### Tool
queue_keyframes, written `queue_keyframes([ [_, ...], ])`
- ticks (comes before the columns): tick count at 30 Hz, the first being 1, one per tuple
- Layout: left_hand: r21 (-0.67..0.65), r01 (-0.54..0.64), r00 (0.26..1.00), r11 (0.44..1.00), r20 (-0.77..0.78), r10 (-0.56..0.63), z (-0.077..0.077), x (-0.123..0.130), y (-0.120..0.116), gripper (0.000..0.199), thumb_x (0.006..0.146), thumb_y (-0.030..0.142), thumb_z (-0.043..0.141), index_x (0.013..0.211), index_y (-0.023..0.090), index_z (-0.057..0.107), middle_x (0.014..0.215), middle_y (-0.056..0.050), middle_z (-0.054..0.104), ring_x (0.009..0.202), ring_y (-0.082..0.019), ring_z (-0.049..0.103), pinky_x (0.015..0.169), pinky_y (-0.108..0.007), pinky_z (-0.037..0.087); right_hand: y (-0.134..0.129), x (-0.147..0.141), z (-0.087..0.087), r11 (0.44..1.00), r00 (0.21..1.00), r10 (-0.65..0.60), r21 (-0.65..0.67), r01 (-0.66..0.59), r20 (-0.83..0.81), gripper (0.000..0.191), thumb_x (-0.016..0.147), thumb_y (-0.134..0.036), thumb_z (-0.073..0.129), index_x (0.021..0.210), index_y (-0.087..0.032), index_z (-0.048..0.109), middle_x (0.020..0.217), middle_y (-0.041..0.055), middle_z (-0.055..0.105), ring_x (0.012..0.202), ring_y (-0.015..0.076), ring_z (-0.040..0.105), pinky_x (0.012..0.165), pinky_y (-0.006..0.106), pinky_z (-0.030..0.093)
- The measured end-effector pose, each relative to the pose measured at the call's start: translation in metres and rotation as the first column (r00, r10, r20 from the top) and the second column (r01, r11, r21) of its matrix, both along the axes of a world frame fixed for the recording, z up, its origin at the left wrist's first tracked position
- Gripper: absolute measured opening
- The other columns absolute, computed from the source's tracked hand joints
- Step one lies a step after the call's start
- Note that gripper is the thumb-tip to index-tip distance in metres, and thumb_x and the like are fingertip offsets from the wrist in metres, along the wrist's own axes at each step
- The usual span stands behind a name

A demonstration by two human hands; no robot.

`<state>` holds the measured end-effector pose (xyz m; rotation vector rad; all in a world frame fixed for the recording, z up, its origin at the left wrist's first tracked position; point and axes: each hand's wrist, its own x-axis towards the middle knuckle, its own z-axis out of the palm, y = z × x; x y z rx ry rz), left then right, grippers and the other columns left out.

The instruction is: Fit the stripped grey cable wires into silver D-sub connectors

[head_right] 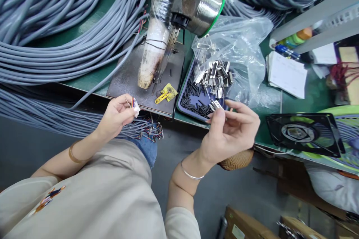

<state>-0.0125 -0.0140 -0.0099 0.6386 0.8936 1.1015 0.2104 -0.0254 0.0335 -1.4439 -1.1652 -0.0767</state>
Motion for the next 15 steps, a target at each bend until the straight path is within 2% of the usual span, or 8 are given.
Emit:
queue_keyframes([
  [3,0.0,-0.002,1.0,1.0,-0.022,0.002,0.002,0.001,0.002,0.033,0.064,0.028,0.089,0.073,0.017,0.058,0.059,0.005,0.058,0.039,0.0,0.034,0.035,-0.015,0.023,-0.006,-0.024,0.0,0.991,0.99,0.058,0.127,-0.041,-0.132,0.018,0.087,-0.028,0.076,0.08,-0.027,0.06,0.088,0.002,0.068,0.057,0.0152,0.061,0.048,0.035,0.053],
  [6,0.02,0.001,0.999,1.0,-0.037,-0.001,0.004,0.003,0.003,0.036,0.065,0.033,0.091,0.073,0.017,0.06,0.058,0.004,0.061,0.039,-0.001,0.038,0.036,-0.016,0.028,-0.008,-0.041,-0.007,0.98,0.975,0.122,0.176,-0.089,-0.185,0.017,0.088,-0.029,0.077,0.084,-0.027,0.061,0.079,-0.0004,0.068,0.065,0.0178,0.066,0.052,0.034,0.057],
  [8,0.031,0.001,0.999,1.0,-0.05,0.001,0.004,0.003,0.003,0.036,0.066,0.034,0.091,0.074,0.017,0.061,0.058,0.004,0.061,0.039,-0.002,0.04,0.037,-0.016,0.03,-0.01,-0.045,-0.013,0.977,0.961,0.19,0.133,-0.166,-0.201,0.018,0.089,-0.032,0.076,0.084,-0.025,0.059,0.078,-0.0007,0.068,0.069,0.0174,0.068,0.056,0.032,0.057],
  [11,0.036,-0.003,0.998,0.999,-0.058,0.005,0.004,0.004,0.003,0.035,0.067,0.031,0.091,0.074,0.016,0.06,0.058,0.005,0.061,0.039,-0.002,0.041,0.036,-0.015,0.03,-0.012,-0.047,-0.021,0.958,0.92,0.277,0.0,-0.288,-0.278,0.021,0.091,-0.034,0.074,0.083,-0.024,0.057,0.08,-0.0002,0.069,0.071,0.0163,0.069,0.058,0.03,0.057],
  [15,0.052,0.003,0.999,0.999,-0.047,0.0,0.004,0.005,0.004,0.032,0.07,0.028,0.088,0.075,0.017,0.058,0.059,0.005,0.061,0.039,-0.001,0.042,0.037,-0.014,0.032,-0.012,-0.046,-0.028,0.945,0.892,0.279,-0.061,-0.32,-0.357,0.021,0.09,-0.035,0.074,0.085,-0.024,0.056,0.082,-0.0004,0.068,0.068,0.0145,0.067,0.051,0.027,0.056],
])
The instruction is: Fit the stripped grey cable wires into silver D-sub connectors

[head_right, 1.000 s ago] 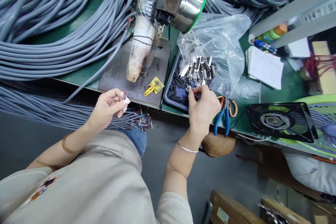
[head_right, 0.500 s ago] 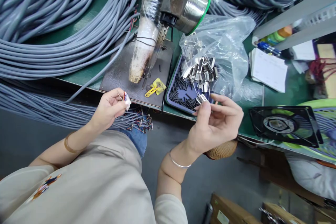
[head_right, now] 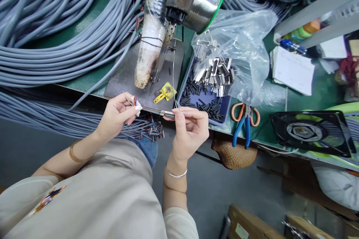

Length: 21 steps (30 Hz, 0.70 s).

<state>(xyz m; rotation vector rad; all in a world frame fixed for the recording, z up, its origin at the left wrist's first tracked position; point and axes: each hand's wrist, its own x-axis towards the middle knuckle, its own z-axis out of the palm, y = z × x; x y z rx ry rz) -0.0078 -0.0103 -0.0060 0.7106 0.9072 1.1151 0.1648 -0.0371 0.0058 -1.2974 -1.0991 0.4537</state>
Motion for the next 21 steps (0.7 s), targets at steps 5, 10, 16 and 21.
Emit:
queue_keyframes([
  [5,0.002,0.055,0.998,0.998,0.036,-0.055,-0.003,-0.002,0.0,0.037,0.068,0.033,0.09,0.075,0.017,0.058,0.06,0.004,0.063,0.039,-0.002,0.044,0.037,-0.015,0.033,0.004,0.003,-0.002,1.0,0.999,0.03,-0.009,-0.03,-0.018,0.022,0.089,-0.035,0.073,0.084,-0.024,0.054,0.087,0.0006,0.068,0.074,0.015,0.069,0.064,0.031,0.062],
  [10,-0.004,0.063,0.997,0.998,0.043,-0.062,-0.006,-0.003,0.001,0.036,0.07,0.034,0.089,0.075,0.017,0.057,0.061,0.003,0.064,0.04,-0.003,0.046,0.038,-0.015,0.035,0.004,0.002,-0.002,0.997,0.995,0.073,-0.029,-0.075,-0.063,0.019,0.091,-0.031,0.07,0.086,-0.024,0.053,0.092,0.001,0.069,0.075,0.0154,0.072,0.071,0.036,0.067],
  [16,0.017,0.018,1.0,1.0,-0.001,-0.018,-0.003,0.0,0.0,0.033,0.07,0.03,0.088,0.073,0.017,0.058,0.059,0.005,0.061,0.037,0.0,0.036,0.034,-0.014,0.026,-0.003,-0.005,-0.011,0.995,0.972,-0.083,0.07,0.069,0.22,0.011,0.093,-0.03,0.071,0.09,-0.025,0.062,0.094,0.0029,0.074,0.083,0.0191,0.075,0.072,0.038,0.066],
  [21,0.075,-0.007,0.997,0.997,-0.076,0.013,-0.004,0.003,0.001,0.029,0.074,0.031,0.085,0.075,0.017,0.059,0.062,0.004,0.063,0.039,-0.002,0.046,0.037,-0.015,0.036,-0.006,-0.008,-0.02,0.993,0.914,0.098,0.021,-0.115,0.394,0.003,0.095,-0.026,0.067,0.092,-0.026,0.065,0.108,0.0064,0.078,0.101,0.0229,0.076,0.086,0.042,0.064],
])
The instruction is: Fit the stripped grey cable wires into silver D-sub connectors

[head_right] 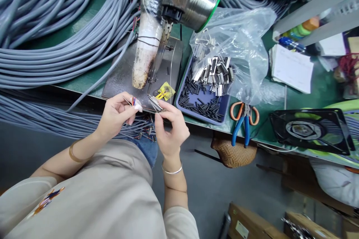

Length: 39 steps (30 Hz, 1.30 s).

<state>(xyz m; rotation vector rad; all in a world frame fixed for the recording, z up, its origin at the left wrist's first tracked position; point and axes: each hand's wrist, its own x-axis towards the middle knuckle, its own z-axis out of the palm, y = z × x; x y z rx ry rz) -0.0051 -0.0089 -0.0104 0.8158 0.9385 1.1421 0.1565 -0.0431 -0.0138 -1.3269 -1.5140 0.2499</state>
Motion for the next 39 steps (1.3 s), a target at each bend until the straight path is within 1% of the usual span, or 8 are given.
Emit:
queue_keyframes([
  [3,0.046,-0.018,1.0,0.999,0.009,0.018,0.0,0.002,0.004,0.032,0.075,0.03,0.085,0.073,0.017,0.056,0.071,0.001,0.071,0.04,-0.003,0.051,0.039,-0.016,0.042,0.002,-0.003,-0.002,0.996,0.995,0.068,-0.056,-0.072,-0.075,0.007,0.094,-0.022,0.068,0.088,-0.025,0.064,0.11,0.0061,0.078,0.102,0.0208,0.076,0.087,0.04,0.063],
  [6,0.086,-0.049,0.999,0.995,0.025,0.047,0.002,0.006,0.008,0.031,0.076,0.028,0.084,0.073,0.017,0.054,0.075,-0.001,0.076,0.039,-0.002,0.048,0.037,-0.014,0.04,0.007,-0.006,-0.003,0.996,0.992,0.08,-0.039,-0.084,-0.103,0.011,0.092,-0.017,0.07,0.086,-0.024,0.065,0.11,0.0049,0.078,0.1,0.0186,0.076,0.085,0.036,0.063],
  [12,0.149,-0.125,0.992,0.981,0.026,0.123,0.004,0.013,0.012,0.029,0.079,0.027,0.082,0.073,0.018,0.055,0.069,0.001,0.073,0.037,-0.001,0.042,0.036,-0.013,0.035,0.015,-0.007,-0.004,0.997,0.998,0.06,0.057,-0.06,-0.007,0.011,0.089,-0.016,0.072,0.085,-0.023,0.065,0.107,0.004,0.079,0.096,0.0195,0.077,0.077,0.035,0.064],
  [16,0.198,-0.15,0.988,0.969,0.009,0.151,0.003,0.015,0.013,0.03,0.08,0.031,0.083,0.073,0.018,0.056,0.068,0.002,0.071,0.039,0.0,0.041,0.044,-0.015,0.043,0.018,-0.007,-0.003,0.995,0.998,0.054,0.082,-0.056,0.027,0.013,0.089,-0.015,0.072,0.084,-0.024,0.064,0.106,0.0035,0.079,0.094,0.0195,0.077,0.076,0.035,0.065],
  [21,0.196,-0.152,0.988,0.969,0.003,0.154,0.004,0.016,0.013,0.032,0.08,0.032,0.084,0.074,0.018,0.056,0.07,0.002,0.07,0.046,-0.003,0.049,0.054,-0.017,0.051,0.021,-0.007,-0.003,0.992,0.998,0.057,0.108,-0.06,0.032,0.015,0.088,-0.012,0.072,0.086,-0.024,0.063,0.108,0.0032,0.079,0.096,0.019,0.078,0.079,0.035,0.066],
  [28,0.218,-0.162,0.984,0.962,-0.038,0.175,0.005,0.016,0.014,0.03,0.08,0.027,0.083,0.073,0.018,0.055,0.067,0.004,0.063,0.052,-0.005,0.053,0.054,-0.016,0.049,0.024,-0.006,-0.003,0.988,0.997,0.072,0.133,-0.074,0.024,0.017,0.087,-0.01,0.073,0.087,-0.024,0.064,0.107,0.0026,0.079,0.094,0.0179,0.078,0.079,0.034,0.066],
  [32,0.237,-0.185,0.979,0.954,-0.045,0.201,0.007,0.019,0.013,0.028,0.081,0.024,0.081,0.073,0.018,0.055,0.066,0.004,0.061,0.051,-0.004,0.05,0.052,-0.015,0.047,0.025,-0.007,0.0,0.988,0.997,0.05,0.144,-0.057,0.054,0.016,0.087,-0.011,0.074,0.086,-0.024,0.065,0.106,0.0022,0.08,0.093,0.0183,0.078,0.078,0.035,0.066],
  [39,0.225,-0.223,0.967,0.948,-0.072,0.245,0.01,0.023,0.011,0.028,0.081,0.028,0.08,0.072,0.019,0.055,0.068,0.003,0.061,0.052,-0.005,0.049,0.052,-0.017,0.047,0.026,-0.008,0.007,0.983,0.996,0.04,0.176,-0.054,0.083,0.017,0.085,-0.009,0.076,0.085,-0.023,0.067,0.105,0.002,0.08,0.091,0.0179,0.078,0.076,0.033,0.067],
])
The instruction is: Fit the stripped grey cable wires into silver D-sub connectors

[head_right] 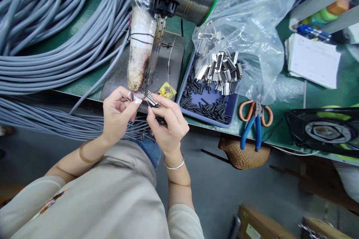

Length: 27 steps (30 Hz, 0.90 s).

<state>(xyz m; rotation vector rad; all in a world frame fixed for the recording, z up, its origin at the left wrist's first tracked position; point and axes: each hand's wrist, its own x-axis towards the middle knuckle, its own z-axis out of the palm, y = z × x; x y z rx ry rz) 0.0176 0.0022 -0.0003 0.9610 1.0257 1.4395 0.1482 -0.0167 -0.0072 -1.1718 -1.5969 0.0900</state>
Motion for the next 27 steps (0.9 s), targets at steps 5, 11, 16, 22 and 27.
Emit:
queue_keyframes([
  [5,0.001,0.024,1.0,1.0,-0.01,-0.024,-0.0013,-0.0023,-0.0009,0.025,0.081,0.024,0.08,0.073,0.019,0.056,0.069,0.003,0.063,0.052,-0.005,0.051,0.055,-0.018,0.049,-0.0021,0.0006,-0.0034,1.0,1.0,0.007,-0.002,-0.007,0.011,0.019,0.085,-0.008,0.074,0.083,-0.023,0.063,0.106,0.0025,0.08,0.092,0.0179,0.078,0.077,0.032,0.067],
  [11,0.027,0.018,0.999,0.999,-0.038,-0.017,-0.0041,-0.0027,-0.0041,0.024,0.085,0.031,0.078,0.076,0.018,0.059,0.075,0.001,0.068,0.049,-0.004,0.048,0.05,-0.017,0.046,-0.004,0.0018,-0.0054,0.998,1.0,0.021,-0.051,-0.021,-0.009,0.016,0.086,-0.01,0.073,0.085,-0.023,0.064,0.106,0.0023,0.08,0.093,0.0174,0.077,0.079,0.032,0.065],
  [16,0.033,0.01,0.997,0.999,-0.075,-0.008,-0.0047,-0.0019,-0.0054,0.018,0.082,0.027,0.076,0.076,0.017,0.062,0.075,0.002,0.066,0.047,-0.002,0.046,0.042,-0.015,0.038,-0.0023,0.0024,-0.0049,0.999,1.0,0.014,-0.041,-0.014,-0.003,0.015,0.087,-0.011,0.074,0.086,-0.024,0.066,0.105,0.0012,0.08,0.093,0.0178,0.078,0.079,0.033,0.065],
  [22,0.001,-0.006,0.994,1.0,-0.109,0.006,-0.0028,-0.0022,-0.0044,0.018,0.08,0.023,0.077,0.074,0.017,0.061,0.07,0.003,0.062,0.048,-0.003,0.045,0.041,-0.015,0.034,0.0022,0.0021,-0.0036,1.0,0.999,0.01,-0.029,-0.009,0.036,0.014,0.088,-0.013,0.074,0.087,-0.025,0.068,0.104,0.0012,0.08,0.093,0.0195,0.078,0.081,0.037,0.066],
  [27,0.009,-0.029,0.992,1.0,-0.123,0.03,-0.0007,-0.0029,-0.0048,0.017,0.08,0.024,0.078,0.074,0.017,0.064,0.066,0.004,0.059,0.047,-0.003,0.041,0.041,-0.016,0.03,0.0035,0.0009,0.0008,1.0,0.998,-0.009,-0.007,0.01,0.058,0.013,0.087,-0.014,0.075,0.088,-0.025,0.07,0.103,0.001,0.08,0.09,0.019,0.078,0.078,0.036,0.066],
])
